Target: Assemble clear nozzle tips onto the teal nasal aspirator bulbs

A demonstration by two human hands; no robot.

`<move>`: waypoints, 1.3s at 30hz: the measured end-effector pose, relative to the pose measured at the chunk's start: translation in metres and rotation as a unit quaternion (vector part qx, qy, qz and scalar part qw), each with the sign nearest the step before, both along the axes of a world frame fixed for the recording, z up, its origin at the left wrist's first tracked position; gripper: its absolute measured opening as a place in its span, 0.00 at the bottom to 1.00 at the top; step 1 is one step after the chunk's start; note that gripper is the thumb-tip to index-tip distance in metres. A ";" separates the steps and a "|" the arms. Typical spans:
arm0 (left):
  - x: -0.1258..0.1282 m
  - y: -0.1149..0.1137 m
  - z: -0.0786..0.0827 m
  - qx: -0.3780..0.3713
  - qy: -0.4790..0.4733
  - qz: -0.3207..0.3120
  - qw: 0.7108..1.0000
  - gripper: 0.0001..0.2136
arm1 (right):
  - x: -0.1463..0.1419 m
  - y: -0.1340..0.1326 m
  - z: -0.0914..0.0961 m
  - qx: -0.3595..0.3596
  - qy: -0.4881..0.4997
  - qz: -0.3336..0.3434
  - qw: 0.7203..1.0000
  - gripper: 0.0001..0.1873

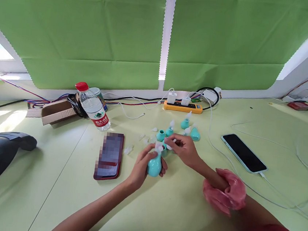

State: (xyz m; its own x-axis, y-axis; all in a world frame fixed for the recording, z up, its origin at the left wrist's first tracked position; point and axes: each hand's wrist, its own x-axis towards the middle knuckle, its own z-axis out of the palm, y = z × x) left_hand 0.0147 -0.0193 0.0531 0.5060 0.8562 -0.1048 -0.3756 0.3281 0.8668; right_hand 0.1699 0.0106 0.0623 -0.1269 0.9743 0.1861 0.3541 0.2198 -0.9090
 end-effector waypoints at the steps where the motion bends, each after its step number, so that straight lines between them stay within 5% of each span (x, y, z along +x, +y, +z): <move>1: 0.000 0.002 0.001 -0.019 -0.010 0.037 0.999 0.07 | -0.003 0.004 0.001 0.073 -0.099 -0.004 0.992 0.20; 4: -0.002 0.005 0.001 -0.057 -0.029 0.093 0.994 0.06 | -0.013 0.019 0.000 0.175 -0.358 0.023 0.917 0.20; 8: -0.002 0.005 0.000 -0.087 -0.038 0.109 0.990 0.08 | -0.020 0.035 -0.009 0.162 -0.475 0.055 0.863 0.17; 11: -0.002 0.006 -0.001 -0.074 -0.025 0.131 0.988 0.08 | -0.017 0.036 -0.014 0.176 -0.428 0.038 0.885 0.14; 14: -0.004 0.008 -0.002 -0.036 -0.013 0.156 0.987 0.07 | -0.012 0.025 -0.008 0.202 -0.259 0.026 0.944 0.11; 17: -0.006 0.007 -0.003 0.018 0.005 0.160 0.987 0.07 | -0.009 0.008 0.008 0.222 -0.120 0.059 0.966 0.07; 22: -0.008 0.000 0.002 0.072 0.029 0.145 0.986 0.07 | -0.012 -0.009 0.027 0.282 -0.085 0.107 0.950 0.05; 39: -0.009 -0.004 0.014 0.079 0.105 0.125 0.984 0.08 | 0.001 -0.002 0.026 0.416 -0.224 0.173 0.864 0.08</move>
